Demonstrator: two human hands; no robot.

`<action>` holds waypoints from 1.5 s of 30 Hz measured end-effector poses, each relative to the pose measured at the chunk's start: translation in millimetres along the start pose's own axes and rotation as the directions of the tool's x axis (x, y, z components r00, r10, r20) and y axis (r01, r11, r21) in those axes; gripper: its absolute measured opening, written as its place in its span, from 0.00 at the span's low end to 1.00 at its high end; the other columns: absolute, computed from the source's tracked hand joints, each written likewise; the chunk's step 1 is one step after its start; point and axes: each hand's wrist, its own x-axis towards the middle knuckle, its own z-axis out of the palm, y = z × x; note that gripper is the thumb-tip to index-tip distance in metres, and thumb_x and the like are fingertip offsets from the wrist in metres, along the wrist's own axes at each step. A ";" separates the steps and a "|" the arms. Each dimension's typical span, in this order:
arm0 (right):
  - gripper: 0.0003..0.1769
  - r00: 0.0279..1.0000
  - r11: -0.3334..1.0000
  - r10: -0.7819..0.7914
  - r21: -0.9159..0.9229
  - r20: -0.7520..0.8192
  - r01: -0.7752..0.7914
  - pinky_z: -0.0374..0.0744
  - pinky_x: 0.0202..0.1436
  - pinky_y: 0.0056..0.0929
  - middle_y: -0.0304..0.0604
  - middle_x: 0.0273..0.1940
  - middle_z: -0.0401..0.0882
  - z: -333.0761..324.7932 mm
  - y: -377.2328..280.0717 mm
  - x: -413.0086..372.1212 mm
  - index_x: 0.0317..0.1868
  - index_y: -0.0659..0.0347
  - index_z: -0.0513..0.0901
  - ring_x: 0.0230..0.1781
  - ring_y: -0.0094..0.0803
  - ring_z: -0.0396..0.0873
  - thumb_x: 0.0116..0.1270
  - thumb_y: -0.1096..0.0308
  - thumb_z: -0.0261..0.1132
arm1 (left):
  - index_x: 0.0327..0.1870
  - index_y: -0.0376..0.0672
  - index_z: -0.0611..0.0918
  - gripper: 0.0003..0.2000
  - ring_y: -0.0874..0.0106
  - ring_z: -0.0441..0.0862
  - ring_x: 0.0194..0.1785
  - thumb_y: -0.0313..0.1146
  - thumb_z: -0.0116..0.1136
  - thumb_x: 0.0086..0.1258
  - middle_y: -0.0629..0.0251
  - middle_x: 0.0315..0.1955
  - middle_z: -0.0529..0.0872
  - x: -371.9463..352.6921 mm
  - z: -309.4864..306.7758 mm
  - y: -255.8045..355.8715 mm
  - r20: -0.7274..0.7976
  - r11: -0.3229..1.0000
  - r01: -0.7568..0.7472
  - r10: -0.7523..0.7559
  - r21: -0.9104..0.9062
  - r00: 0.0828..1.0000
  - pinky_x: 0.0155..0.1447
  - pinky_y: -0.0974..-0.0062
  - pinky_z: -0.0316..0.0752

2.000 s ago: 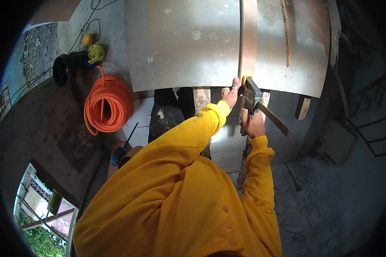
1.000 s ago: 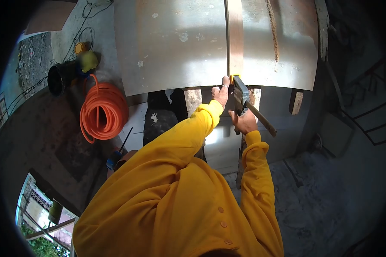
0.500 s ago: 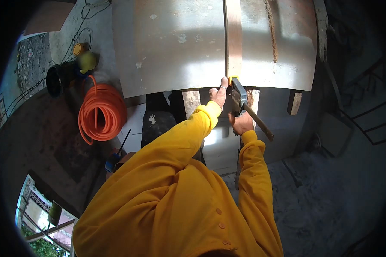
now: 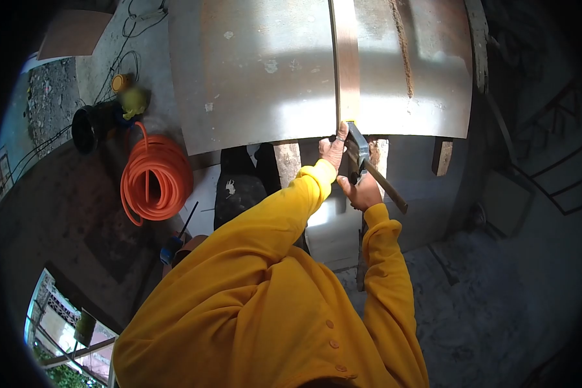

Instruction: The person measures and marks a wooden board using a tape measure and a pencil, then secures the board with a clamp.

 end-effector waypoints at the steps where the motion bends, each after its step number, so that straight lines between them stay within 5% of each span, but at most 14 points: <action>1: 0.41 0.999 0.999 0.029 -0.026 0.016 -0.029 0.66 0.63 0.42 0.66 0.58 0.67 -3.8 -6.1 -1.0 0.64 0.68 0.62 0.61 0.55 0.66 0.59 0.47 0.61 | 0.22 0.42 0.77 0.32 0.78 0.68 0.25 0.70 0.61 0.48 0.71 0.19 0.73 -3.2 -0.2 6.8 0.016 0.995 0.081 -0.080 -0.062 0.997 0.31 0.76 0.66; 5: 0.42 0.997 0.960 0.083 -0.267 0.004 -0.079 0.66 0.63 0.42 0.66 0.59 0.66 1.5 -8.2 9.0 0.65 0.68 0.61 0.61 0.56 0.66 0.60 0.45 0.58 | 0.25 0.33 0.79 0.35 0.75 0.70 0.30 0.68 0.60 0.50 0.65 0.22 0.77 -2.4 5.1 4.8 -0.020 0.993 -0.002 0.000 -0.118 1.000 0.39 0.73 0.69; 8: 0.43 0.953 0.919 0.191 -0.384 0.235 -0.089 0.66 0.64 0.42 0.66 0.60 0.65 -0.5 -6.1 12.3 0.65 0.68 0.61 0.61 0.55 0.66 0.61 0.42 0.55 | 0.25 0.36 0.79 0.33 0.74 0.67 0.29 0.66 0.58 0.54 0.67 0.21 0.75 2.7 8.6 -10.9 -0.167 0.983 -0.172 0.179 0.056 0.970 0.38 0.72 0.68; 10: 0.42 0.997 0.939 0.079 -0.335 -0.010 -0.078 0.66 0.63 0.42 0.66 0.58 0.67 4.6 -8.3 4.4 0.64 0.68 0.63 0.60 0.54 0.67 0.61 0.41 0.54 | 0.25 0.36 0.79 0.33 0.73 0.67 0.29 0.66 0.57 0.55 0.66 0.20 0.75 -1.5 4.0 1.7 -0.096 0.988 -0.138 0.144 0.067 0.985 0.38 0.72 0.68; 16: 0.39 0.975 0.951 0.209 -0.247 0.070 -0.186 0.68 0.62 0.41 0.65 0.55 0.71 12.8 3.6 16.8 0.62 0.68 0.66 0.58 0.54 0.70 0.61 0.43 0.55 | 0.23 0.35 0.79 0.34 0.72 0.69 0.28 0.67 0.56 0.55 0.64 0.19 0.76 -15.4 5.0 21.7 -0.055 0.994 -0.108 0.107 -0.018 0.993 0.37 0.71 0.69; 20: 0.23 0.960 0.940 -0.128 -0.339 -0.251 0.037 0.76 0.43 0.37 0.54 0.33 0.79 36.2 41.2 20.2 0.41 0.70 0.76 0.36 0.45 0.79 0.59 0.54 0.62 | 0.22 0.39 0.78 0.33 0.75 0.68 0.26 0.68 0.57 0.53 0.69 0.19 0.74 -4.8 1.7 11.7 -0.017 0.998 -0.059 0.058 -0.031 0.998 0.34 0.75 0.68; 21: 0.23 0.959 0.938 -0.139 -0.343 -0.248 0.048 0.76 0.43 0.37 0.54 0.33 0.79 25.7 35.2 18.5 0.41 0.70 0.76 0.36 0.45 0.79 0.59 0.54 0.62 | 0.21 0.41 0.77 0.32 0.77 0.67 0.24 0.70 0.57 0.52 0.72 0.19 0.73 -3.0 1.4 9.9 0.030 0.996 -0.024 0.027 -0.089 0.999 0.31 0.77 0.66; 23: 0.33 0.996 0.988 -0.087 0.131 0.034 0.081 0.72 0.56 0.42 0.64 0.50 0.74 -3.4 13.6 8.9 0.59 0.64 0.70 0.54 0.56 0.73 0.61 0.47 0.57 | 0.21 0.44 0.76 0.30 0.79 0.67 0.23 0.68 0.58 0.52 0.74 0.19 0.72 -6.6 0.8 11.5 0.059 0.990 -0.032 0.041 -0.136 0.997 0.30 0.79 0.65; 28: 0.33 0.995 0.993 0.053 0.102 0.083 -0.061 0.72 0.55 0.42 0.65 0.49 0.75 6.2 24.3 14.5 0.58 0.65 0.70 0.52 0.58 0.73 0.61 0.48 0.57 | 0.32 0.35 0.80 0.33 0.73 0.72 0.30 0.66 0.55 0.57 0.64 0.23 0.77 -6.1 4.4 -0.3 0.027 0.994 -0.061 0.063 -0.092 0.998 0.38 0.72 0.70; 32: 0.37 0.992 0.998 0.038 -0.043 -0.123 -0.043 0.70 0.58 0.44 0.65 0.52 0.74 12.4 9.2 8.6 0.58 0.67 0.70 0.54 0.57 0.72 0.60 0.43 0.55 | 0.34 0.32 0.80 0.35 0.66 0.75 0.31 0.66 0.51 0.60 0.54 0.27 0.81 -2.4 6.2 -1.3 -0.071 0.966 -0.251 0.255 0.065 0.964 0.40 0.69 0.71; 34: 0.36 0.965 0.983 -0.011 -0.181 -0.263 -0.038 0.76 0.47 0.37 0.59 0.38 0.79 12.6 8.3 7.0 0.50 0.77 0.69 0.39 0.50 0.80 0.57 0.48 0.62 | 0.33 0.31 0.80 0.35 0.65 0.75 0.31 0.65 0.51 0.61 0.54 0.26 0.81 -15.5 2.7 13.9 -0.007 0.982 -0.170 0.171 0.085 0.985 0.41 0.70 0.70; 37: 0.38 0.990 0.988 0.103 -0.103 -0.093 -0.112 0.73 0.52 0.38 0.63 0.42 0.78 9.2 10.7 12.0 0.51 0.78 0.69 0.45 0.54 0.77 0.58 0.47 0.60 | 0.33 0.31 0.79 0.34 0.63 0.74 0.30 0.65 0.50 0.62 0.53 0.25 0.81 -11.4 0.8 13.3 0.047 0.977 -0.191 0.187 0.095 0.981 0.42 0.70 0.71; 41: 0.35 0.994 0.973 0.010 -0.230 -0.105 -0.034 0.72 0.53 0.39 0.64 0.45 0.76 16.0 22.5 18.3 0.51 0.77 0.70 0.48 0.54 0.75 0.59 0.48 0.59 | 0.35 0.31 0.79 0.33 0.58 0.77 0.34 0.63 0.49 0.63 0.50 0.29 0.82 -11.4 3.2 12.0 0.009 0.960 -0.255 0.256 0.114 0.967 0.44 0.68 0.71; 45: 0.34 0.993 0.992 0.086 -0.081 -0.077 -0.092 0.71 0.56 0.42 0.67 0.48 0.74 14.5 9.3 11.6 0.53 0.72 0.72 0.51 0.57 0.73 0.60 0.47 0.56 | 0.39 0.31 0.79 0.33 0.57 0.77 0.37 0.63 0.50 0.63 0.48 0.32 0.82 -10.1 -2.3 14.3 0.103 0.961 -0.223 0.209 0.161 0.972 0.46 0.67 0.70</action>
